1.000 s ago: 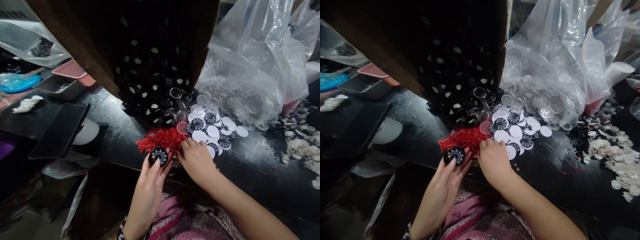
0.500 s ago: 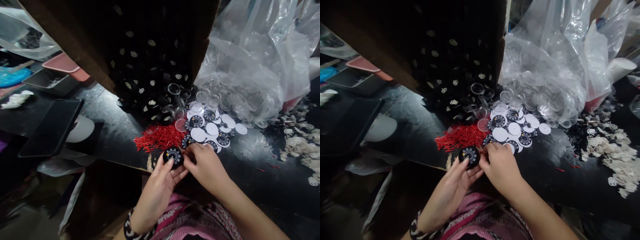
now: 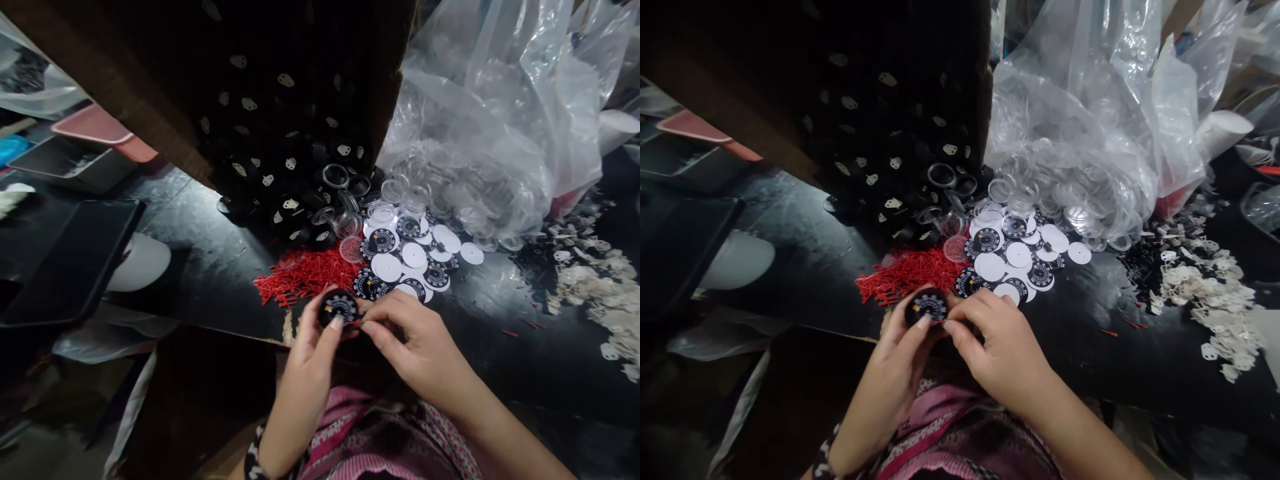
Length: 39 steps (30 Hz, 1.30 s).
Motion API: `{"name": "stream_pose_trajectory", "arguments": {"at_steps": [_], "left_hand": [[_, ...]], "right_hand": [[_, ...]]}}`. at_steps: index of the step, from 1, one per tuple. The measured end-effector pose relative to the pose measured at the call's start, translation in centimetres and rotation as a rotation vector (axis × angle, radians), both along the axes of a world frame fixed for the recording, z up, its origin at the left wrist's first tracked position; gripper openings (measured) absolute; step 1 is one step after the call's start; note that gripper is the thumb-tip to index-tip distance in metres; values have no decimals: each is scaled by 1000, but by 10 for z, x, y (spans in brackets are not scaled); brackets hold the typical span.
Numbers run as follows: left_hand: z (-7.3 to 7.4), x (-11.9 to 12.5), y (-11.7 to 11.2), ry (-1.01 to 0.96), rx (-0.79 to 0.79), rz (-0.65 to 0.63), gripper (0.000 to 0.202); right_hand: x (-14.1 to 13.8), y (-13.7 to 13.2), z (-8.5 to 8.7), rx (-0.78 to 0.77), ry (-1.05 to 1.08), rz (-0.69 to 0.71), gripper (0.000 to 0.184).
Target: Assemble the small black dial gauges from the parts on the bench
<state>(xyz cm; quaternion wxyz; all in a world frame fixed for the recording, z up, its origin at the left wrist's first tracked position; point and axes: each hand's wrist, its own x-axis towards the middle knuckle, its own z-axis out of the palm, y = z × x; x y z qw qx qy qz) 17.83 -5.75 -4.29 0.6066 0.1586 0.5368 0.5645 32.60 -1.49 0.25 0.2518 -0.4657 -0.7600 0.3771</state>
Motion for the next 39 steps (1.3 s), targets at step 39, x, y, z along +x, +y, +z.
{"name": "stream_pose_trajectory", "arguments": {"at_steps": [39], "left_hand": [[12,4,3,111,-11,-352,45]], "right_hand": [[12,1,-4,342,-211,31,12]]}}
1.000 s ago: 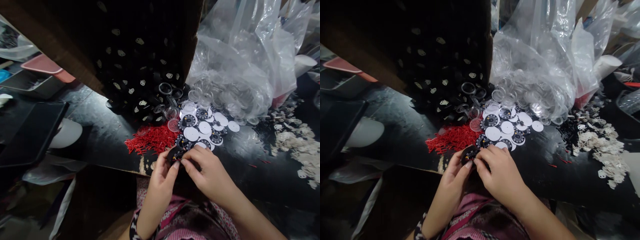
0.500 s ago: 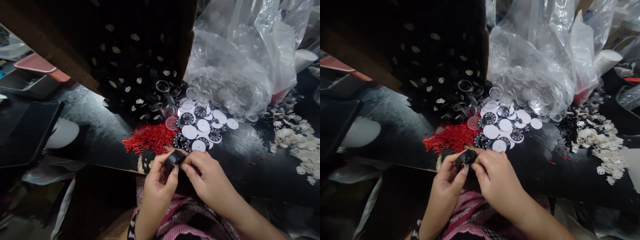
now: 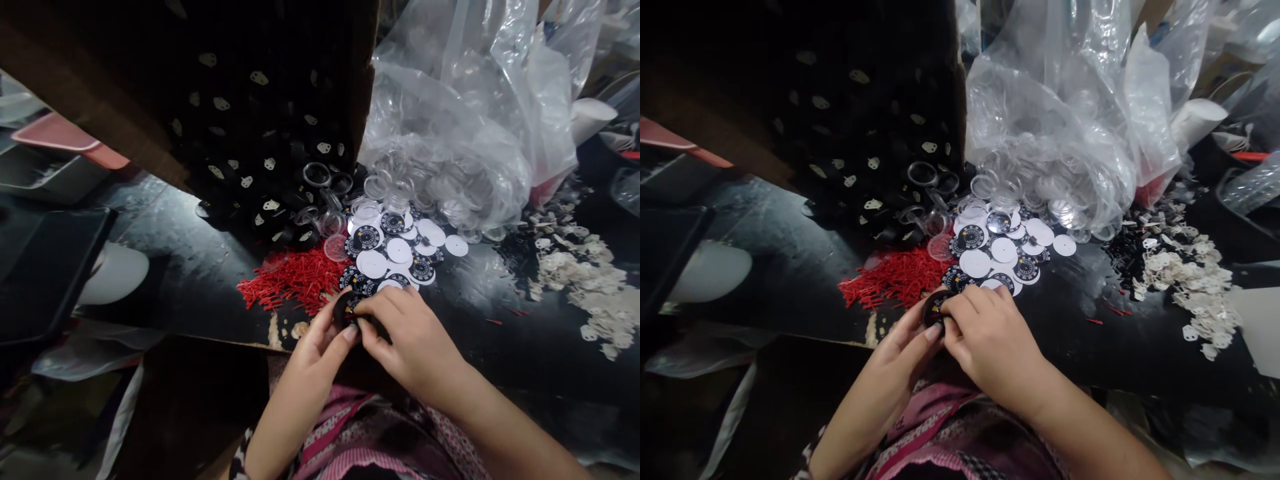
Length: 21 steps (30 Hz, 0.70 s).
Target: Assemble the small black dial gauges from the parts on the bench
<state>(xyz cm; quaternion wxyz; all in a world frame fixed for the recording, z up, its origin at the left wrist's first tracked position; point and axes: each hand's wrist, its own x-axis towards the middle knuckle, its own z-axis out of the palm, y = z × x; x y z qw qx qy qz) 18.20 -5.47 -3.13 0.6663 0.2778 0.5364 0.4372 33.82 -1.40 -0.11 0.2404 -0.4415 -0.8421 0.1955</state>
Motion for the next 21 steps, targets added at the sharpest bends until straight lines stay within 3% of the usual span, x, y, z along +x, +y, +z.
{"name": "stream_pose_trajectory", "arguments": {"at_steps": [3,5,8,11,14,16,18,21], "left_hand": [[4,1,-1,178,-32,0,38],[1,3,-2,227,-110,68,33],[-11,10,-3,139,-188,187,36],[-22,14,-1,85,-175,155,47],[-25,15,4,65,-155,121,61],[-25,16,7,33,-140,140,65],[-24,16,8,-4,-114,142,62],[-25,15,9,-84,-72,112,49]], "right_hand": [[-4,4,-1,111,-140,24,13],[-8,4,0,129,-158,13,13],[-12,3,2,10,-107,-102,6],[0,9,5,-184,-60,-116,7],[36,39,7,-129,-118,-132,7],[67,71,4,68,-243,-422,14],[94,103,1,145,-296,-538,26],[118,133,-2,200,-333,-528,22]]}}
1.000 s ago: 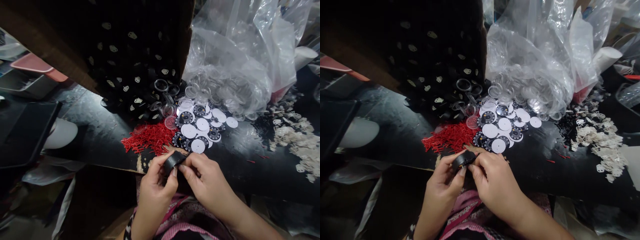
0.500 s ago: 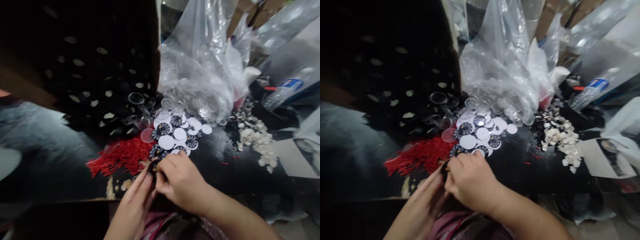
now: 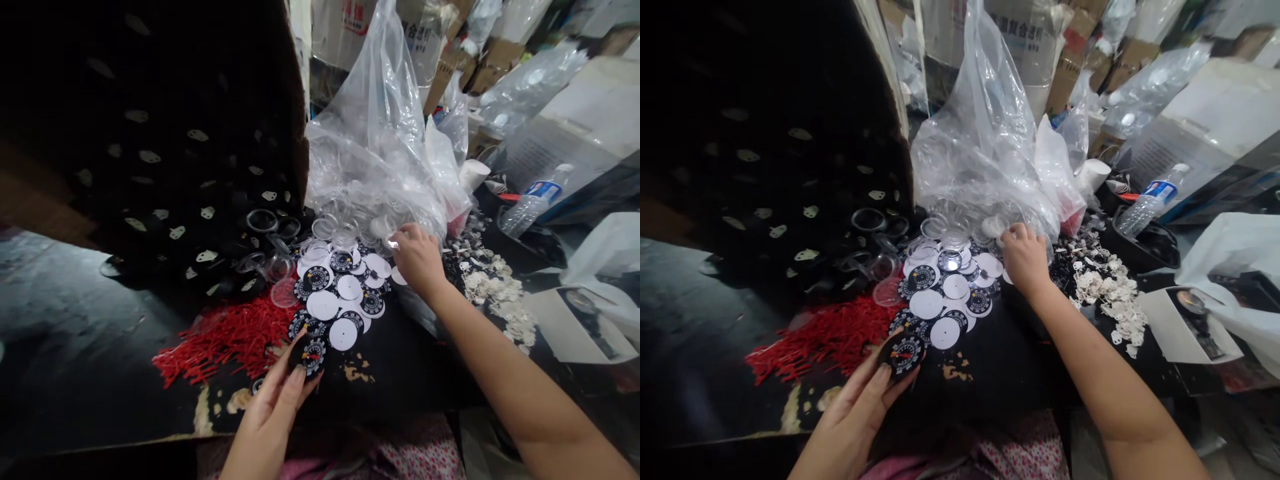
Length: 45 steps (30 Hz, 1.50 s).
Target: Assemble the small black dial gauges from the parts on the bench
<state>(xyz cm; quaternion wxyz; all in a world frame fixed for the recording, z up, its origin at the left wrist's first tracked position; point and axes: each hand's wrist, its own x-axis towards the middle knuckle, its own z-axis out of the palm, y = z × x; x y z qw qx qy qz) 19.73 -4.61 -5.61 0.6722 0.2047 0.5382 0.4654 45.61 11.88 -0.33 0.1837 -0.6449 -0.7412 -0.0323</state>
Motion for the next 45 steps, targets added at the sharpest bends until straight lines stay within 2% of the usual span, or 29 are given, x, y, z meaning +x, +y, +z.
{"name": "stream_pose_trajectory", "arguments": {"at_steps": [2,4,8,9,11,13,16,19,21,23,24,26,29,31,36,40,45], "left_hand": [[-2,0,0,-53,17,11,44],[-2,1,0,-94,25,57,40],[7,5,4,-257,-7,123,31],[11,6,6,-319,-36,106,28],[19,7,10,-435,-95,82,22],[25,6,13,-499,-124,105,20],[28,2,13,-455,-107,139,22],[24,1,10,-312,-41,98,25],[19,3,7,-256,2,69,29],[14,5,2,-178,63,8,36],[13,6,0,-114,99,-34,39],[11,6,-4,20,182,-133,43],[11,6,-8,67,248,-219,48],[13,5,-8,91,265,-226,49],[15,3,-10,230,287,-244,45],[18,5,-12,238,287,-276,47],[22,7,-14,257,294,-254,41]], "right_hand": [[4,3,1,23,6,45,17],[0,-6,2,62,50,76,16],[-35,-51,0,112,198,122,16],[-48,-65,-2,95,236,165,16],[-73,-93,-6,48,306,335,15],[-94,-116,-9,15,296,494,17],[-107,-134,-9,42,240,601,19],[-106,-137,-7,32,331,698,22],[-105,-133,-5,-4,496,655,22],[-105,-128,-3,-77,616,482,17],[-107,-125,-3,-136,633,395,16],[-111,-120,-4,-255,594,302,30],[-116,-118,-6,-281,542,298,44],[-118,-119,-5,-257,550,300,44],[-116,-121,-1,-375,616,335,41],[-118,-122,-3,-209,556,329,42],[-123,-124,-10,-133,601,357,40]]}}
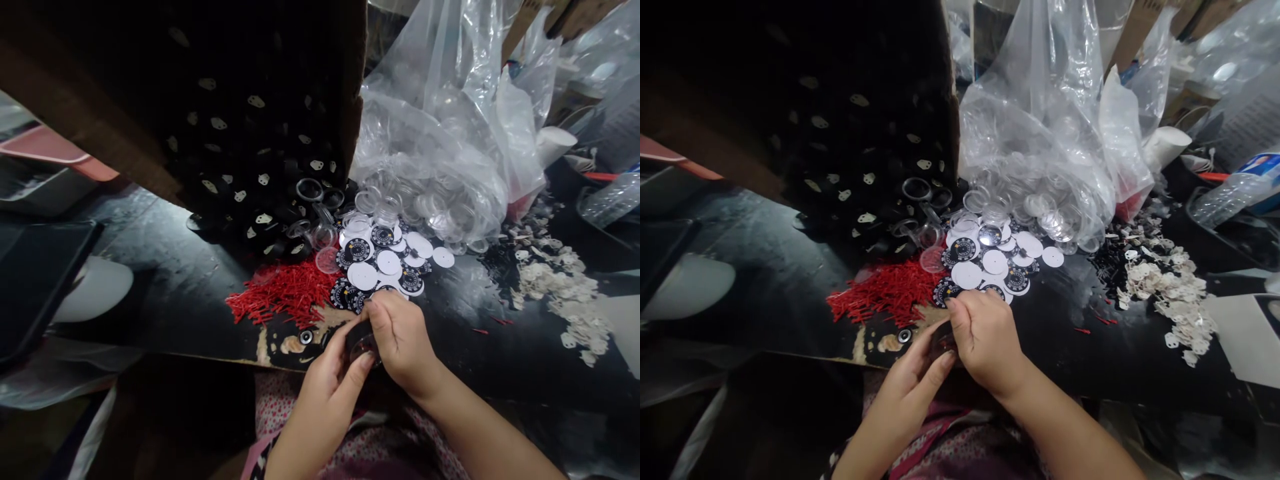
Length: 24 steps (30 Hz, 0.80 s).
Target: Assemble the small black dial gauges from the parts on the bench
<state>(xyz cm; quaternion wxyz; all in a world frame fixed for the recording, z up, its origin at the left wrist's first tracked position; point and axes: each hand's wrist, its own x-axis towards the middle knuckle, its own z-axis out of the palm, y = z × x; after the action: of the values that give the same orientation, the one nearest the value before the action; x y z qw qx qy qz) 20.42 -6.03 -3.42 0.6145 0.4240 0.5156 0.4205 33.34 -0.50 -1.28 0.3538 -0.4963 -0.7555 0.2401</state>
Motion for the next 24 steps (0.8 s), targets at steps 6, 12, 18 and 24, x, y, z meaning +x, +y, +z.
{"name": "stream_pose_trajectory", "arguments": {"at_steps": [6,12,18,24], "left_hand": [[3,-7,1,117,84,31,37],[2,-23,3,-196,-171,193,31],[10,-29,6,-762,-461,329,35],[5,-31,-3,-745,-410,322,33]], "right_hand": [[-8,0,-1,7,61,-24,41],[-4,1,3,-264,181,123,34],[3,-4,2,-347,285,54,23],[-5,-12,10,-383,198,182,17]]}}
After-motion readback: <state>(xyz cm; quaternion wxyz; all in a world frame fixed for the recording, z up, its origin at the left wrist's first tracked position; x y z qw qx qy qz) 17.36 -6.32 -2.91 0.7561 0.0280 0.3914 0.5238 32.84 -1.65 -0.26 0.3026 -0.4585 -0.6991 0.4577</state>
